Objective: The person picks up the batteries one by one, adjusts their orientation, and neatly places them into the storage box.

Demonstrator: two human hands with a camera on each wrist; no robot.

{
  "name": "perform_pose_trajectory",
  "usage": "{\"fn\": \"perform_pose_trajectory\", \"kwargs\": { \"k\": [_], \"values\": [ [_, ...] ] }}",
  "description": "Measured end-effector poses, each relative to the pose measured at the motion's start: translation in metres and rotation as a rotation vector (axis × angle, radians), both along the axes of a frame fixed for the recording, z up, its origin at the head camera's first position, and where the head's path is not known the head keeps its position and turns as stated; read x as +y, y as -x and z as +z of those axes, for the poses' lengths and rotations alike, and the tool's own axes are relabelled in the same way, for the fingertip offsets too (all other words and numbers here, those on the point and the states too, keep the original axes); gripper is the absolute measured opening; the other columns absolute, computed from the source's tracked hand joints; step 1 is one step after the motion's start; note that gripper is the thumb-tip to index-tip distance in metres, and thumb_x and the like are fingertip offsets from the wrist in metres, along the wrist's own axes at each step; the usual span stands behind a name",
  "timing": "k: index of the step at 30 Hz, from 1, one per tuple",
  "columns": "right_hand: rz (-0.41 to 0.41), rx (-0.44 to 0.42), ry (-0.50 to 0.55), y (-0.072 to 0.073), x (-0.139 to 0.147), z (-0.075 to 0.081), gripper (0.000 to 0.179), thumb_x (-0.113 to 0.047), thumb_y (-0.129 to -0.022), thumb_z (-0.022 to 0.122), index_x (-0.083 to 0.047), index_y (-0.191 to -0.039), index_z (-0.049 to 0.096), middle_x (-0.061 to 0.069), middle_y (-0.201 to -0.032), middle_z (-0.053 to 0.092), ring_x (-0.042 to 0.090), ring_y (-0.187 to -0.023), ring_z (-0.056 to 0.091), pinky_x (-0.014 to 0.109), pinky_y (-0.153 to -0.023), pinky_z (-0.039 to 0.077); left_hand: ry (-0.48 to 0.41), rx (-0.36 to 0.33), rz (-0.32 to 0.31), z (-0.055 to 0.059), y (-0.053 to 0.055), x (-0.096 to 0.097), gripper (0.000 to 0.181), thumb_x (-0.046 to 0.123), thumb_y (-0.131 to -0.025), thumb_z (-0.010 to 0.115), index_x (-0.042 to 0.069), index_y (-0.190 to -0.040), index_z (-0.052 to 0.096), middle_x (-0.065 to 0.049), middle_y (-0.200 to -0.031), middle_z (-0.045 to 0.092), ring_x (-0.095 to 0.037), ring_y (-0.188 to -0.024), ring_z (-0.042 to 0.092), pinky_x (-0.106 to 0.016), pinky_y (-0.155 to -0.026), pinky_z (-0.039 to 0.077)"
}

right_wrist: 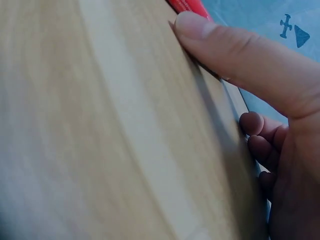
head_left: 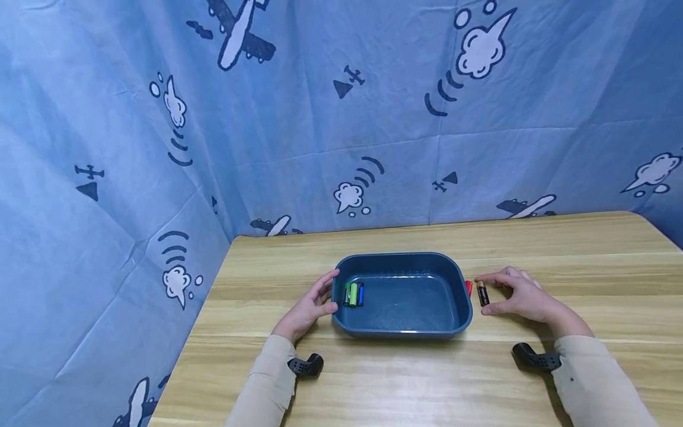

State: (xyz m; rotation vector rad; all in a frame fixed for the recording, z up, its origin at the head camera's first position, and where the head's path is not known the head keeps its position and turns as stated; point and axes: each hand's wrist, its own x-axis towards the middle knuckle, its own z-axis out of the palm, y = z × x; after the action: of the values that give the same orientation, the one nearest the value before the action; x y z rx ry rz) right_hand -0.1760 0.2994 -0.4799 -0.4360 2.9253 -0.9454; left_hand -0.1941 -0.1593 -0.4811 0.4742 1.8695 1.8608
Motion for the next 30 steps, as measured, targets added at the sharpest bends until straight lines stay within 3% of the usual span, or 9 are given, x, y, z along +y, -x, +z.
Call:
{"fn": "perform_pose_trajectory", "kwargs": {
  "k": [13,20,25,30],
  "values": [
    [-0.102,0.016,0.044,-0.005,-0.001,-0.004,0.068,-0.045,-0.067,0.080,-0.006,-0.119,0.061,0.009,-0.100,0.052,0.025,-0.092,0.038,0.038,-0.072,0.027,0.000,-0.001,0.005,-0.002,0.000,0.001,0.065,0.004,-0.092,0.056,0.022,-0.147,0.025,-0.011,-0.150,0.021,-0.027,-0.136,0.021,-0.040,-0.110,0.018],
    [-0.097,0.052,0.140,-0.002,0.000,-0.001,0.062,-0.030,-0.068,0.082,0.000,-0.118,0.060,0.012,-0.097,0.050,0.026,-0.092,0.037,0.035,-0.072,0.032,0.006,-0.010,0.021,-0.002,0.000,0.000,0.065,0.004,-0.092,0.055,0.023,-0.147,0.026,-0.011,-0.150,0.022,-0.027,-0.136,0.022,-0.040,-0.110,0.017],
    [-0.102,0.059,0.168,-0.001,0.003,0.006,0.061,-0.026,-0.070,0.082,0.001,-0.118,0.058,0.014,-0.101,0.050,0.033,-0.100,0.033,0.048,-0.077,0.032,0.014,-0.001,0.009,-0.001,0.000,0.000,0.065,0.005,-0.092,0.056,0.023,-0.147,0.025,-0.011,-0.150,0.022,-0.028,-0.136,0.022,-0.040,-0.110,0.018],
    [-0.115,0.080,0.184,0.000,0.002,0.015,0.059,-0.025,-0.070,0.082,0.002,-0.116,0.058,0.015,-0.103,0.049,0.036,-0.103,0.031,0.051,-0.077,0.030,0.015,-0.002,0.012,-0.003,0.000,-0.001,0.065,0.005,-0.092,0.056,0.023,-0.147,0.025,-0.011,-0.150,0.021,-0.028,-0.136,0.022,-0.040,-0.110,0.017]
  ]
}}
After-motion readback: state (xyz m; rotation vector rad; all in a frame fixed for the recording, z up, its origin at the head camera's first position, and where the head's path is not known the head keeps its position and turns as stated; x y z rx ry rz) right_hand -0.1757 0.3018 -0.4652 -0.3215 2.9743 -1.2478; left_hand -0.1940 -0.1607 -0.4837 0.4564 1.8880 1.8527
